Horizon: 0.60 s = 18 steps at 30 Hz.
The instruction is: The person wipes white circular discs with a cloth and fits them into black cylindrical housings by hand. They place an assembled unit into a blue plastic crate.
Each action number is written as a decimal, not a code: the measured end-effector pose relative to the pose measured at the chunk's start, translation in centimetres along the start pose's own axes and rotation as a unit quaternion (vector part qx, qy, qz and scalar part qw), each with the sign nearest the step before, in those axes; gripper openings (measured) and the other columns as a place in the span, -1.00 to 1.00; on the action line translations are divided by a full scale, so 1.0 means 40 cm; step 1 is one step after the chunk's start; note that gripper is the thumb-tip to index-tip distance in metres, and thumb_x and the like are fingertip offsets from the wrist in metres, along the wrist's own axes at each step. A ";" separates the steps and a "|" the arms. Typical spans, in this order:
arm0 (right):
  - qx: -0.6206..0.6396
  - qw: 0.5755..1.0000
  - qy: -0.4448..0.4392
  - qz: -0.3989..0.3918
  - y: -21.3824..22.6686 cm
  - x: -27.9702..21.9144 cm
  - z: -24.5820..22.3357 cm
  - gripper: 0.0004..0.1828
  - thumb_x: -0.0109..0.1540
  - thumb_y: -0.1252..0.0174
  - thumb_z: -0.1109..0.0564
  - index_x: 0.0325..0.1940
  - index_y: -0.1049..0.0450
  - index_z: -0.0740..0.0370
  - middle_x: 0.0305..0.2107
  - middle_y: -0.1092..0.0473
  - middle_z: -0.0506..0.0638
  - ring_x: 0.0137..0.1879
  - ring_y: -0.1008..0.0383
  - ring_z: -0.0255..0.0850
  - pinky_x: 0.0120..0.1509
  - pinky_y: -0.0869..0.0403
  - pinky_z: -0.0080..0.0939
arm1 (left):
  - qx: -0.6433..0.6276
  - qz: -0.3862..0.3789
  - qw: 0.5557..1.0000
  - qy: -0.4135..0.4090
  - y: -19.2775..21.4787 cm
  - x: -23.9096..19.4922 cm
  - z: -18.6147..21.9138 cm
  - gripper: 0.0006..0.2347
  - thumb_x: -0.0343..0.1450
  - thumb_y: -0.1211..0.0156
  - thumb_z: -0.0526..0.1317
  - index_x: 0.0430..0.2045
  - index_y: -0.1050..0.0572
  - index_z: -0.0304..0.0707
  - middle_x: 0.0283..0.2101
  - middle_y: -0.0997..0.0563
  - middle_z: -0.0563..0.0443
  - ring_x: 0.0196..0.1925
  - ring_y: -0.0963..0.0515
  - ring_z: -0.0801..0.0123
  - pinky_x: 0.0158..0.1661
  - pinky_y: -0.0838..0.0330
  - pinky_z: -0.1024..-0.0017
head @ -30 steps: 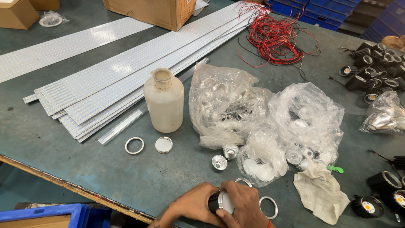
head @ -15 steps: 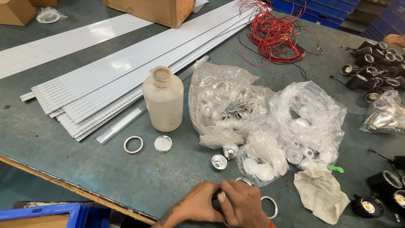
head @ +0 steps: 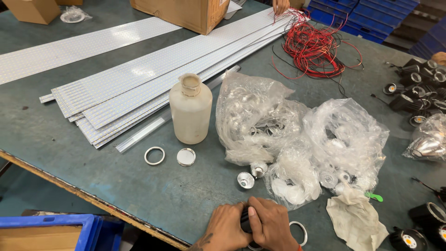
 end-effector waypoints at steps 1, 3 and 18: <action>0.017 1.000 0.003 -0.003 0.005 0.001 -0.002 -0.68 0.30 0.03 -0.07 -0.23 -0.46 0.21 -0.52 -0.43 0.11 -0.43 -0.47 0.08 -0.37 -0.37 0.01 | -0.020 0.001 1.000 -0.010 0.005 0.001 -0.003 -0.66 0.14 -0.39 -0.10 -0.35 -0.59 -0.37 -0.41 -0.67 -0.34 -0.30 -0.67 -0.19 -0.20 -0.54 0.04; 0.074 0.997 0.033 0.014 0.020 0.005 -0.008 -0.50 0.36 0.10 -0.24 -0.08 -0.45 0.24 -0.42 -0.47 0.12 -0.33 -0.53 0.05 -0.30 -0.42 -0.07 | -0.109 -0.019 0.994 -0.015 0.021 0.004 -0.014 -0.66 0.12 -0.44 -0.13 -0.35 -0.59 -0.36 -0.40 -0.69 -0.27 -0.31 -0.69 -0.05 -0.23 -0.56 0.13; -0.071 0.983 -0.171 0.017 -0.166 -0.096 0.330 -0.56 0.30 -0.08 -0.26 -0.39 -0.54 0.10 -0.76 -0.37 -0.02 -0.65 -0.43 -0.29 -0.43 -0.37 -0.21 | -0.730 -0.145 0.668 -0.009 0.288 -0.019 -0.097 -0.83 0.40 -0.27 -0.27 -0.28 -0.41 -0.32 -0.45 -0.43 0.05 -0.60 -0.24 0.63 -0.57 -0.10 0.66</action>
Point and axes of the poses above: each hand's wrist, its own x-axis towards the middle knuckle, its own y-axis out of the back of the hand, z = x × y, the point moved 3 cm from there along x, towards the middle knuckle
